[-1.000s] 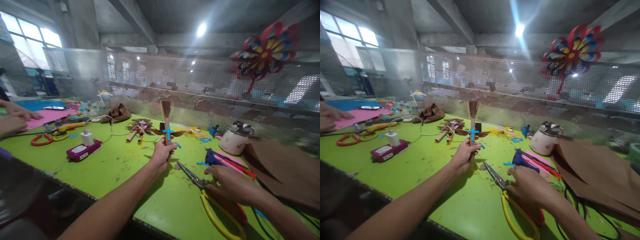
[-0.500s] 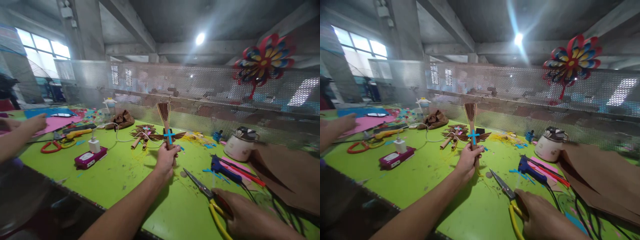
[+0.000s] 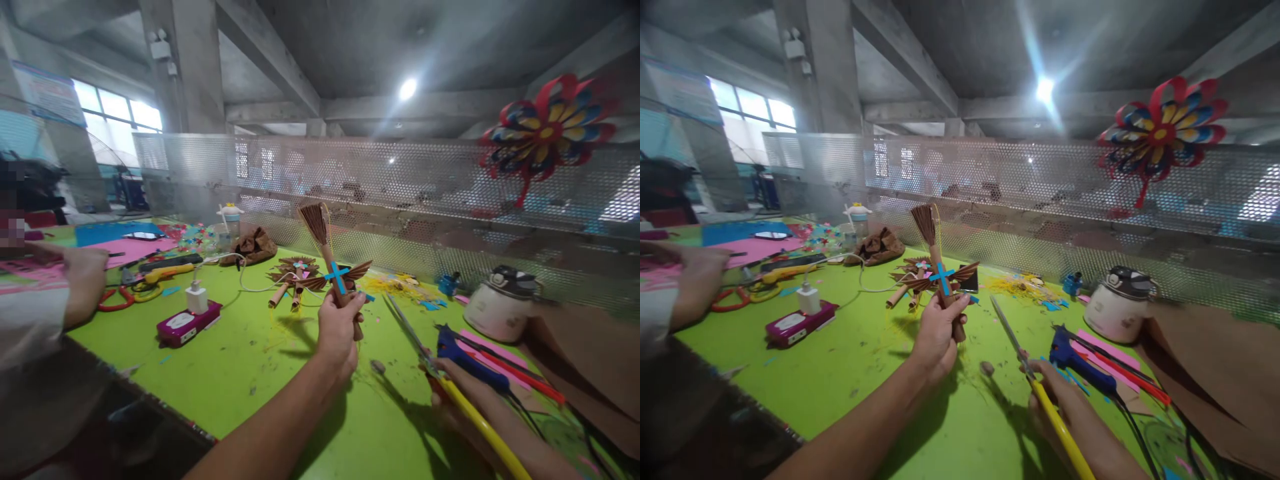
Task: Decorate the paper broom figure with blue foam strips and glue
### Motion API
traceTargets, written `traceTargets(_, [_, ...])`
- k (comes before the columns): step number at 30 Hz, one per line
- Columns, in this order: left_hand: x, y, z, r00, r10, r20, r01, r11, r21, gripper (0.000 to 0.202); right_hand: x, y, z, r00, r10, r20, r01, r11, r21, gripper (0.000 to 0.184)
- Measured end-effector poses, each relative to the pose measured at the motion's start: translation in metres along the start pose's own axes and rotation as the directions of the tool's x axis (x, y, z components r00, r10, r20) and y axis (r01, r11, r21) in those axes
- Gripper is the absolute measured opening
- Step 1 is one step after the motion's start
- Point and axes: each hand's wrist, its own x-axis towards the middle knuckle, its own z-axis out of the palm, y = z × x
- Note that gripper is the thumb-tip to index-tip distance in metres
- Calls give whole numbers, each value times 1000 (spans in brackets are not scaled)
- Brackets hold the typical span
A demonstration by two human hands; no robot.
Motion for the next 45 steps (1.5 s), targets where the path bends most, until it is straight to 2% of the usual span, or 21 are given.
traceTargets(4, [-2,-2,3,999,-37,-21,37,999,-5,32,4,-6,17,992,98,85,-105,991,82,40])
traceTargets(10, [-2,-6,2,998,-60,-32,60,998,10,29,2,-7,22,999,12,-36,-13,1000,-22,39])
traceTargets(17, [-7,-7,4,993,-111,-39,112,993,20,28,3,-9,20,992,-99,-75,91,990,-110,28])
traceTargets(25, [-9,-8,4,995,-100,-9,101,995,10,29,-2,-4,28,983,-77,-168,61,993,-96,29])
traceTargets(32, [-11,-7,5,993,-113,-22,113,994,7,29,-5,0,34,986,-52,-157,41,996,-73,31])
traceTargets(41, [-11,-9,6,993,-111,-38,111,994,4,29,-5,-2,39,971,-64,-231,55,998,-42,34])
traceTargets(45, [-12,-8,7,992,-118,-35,118,993,0,26,-8,-8,38,978,-5,-208,2,1000,-14,34])
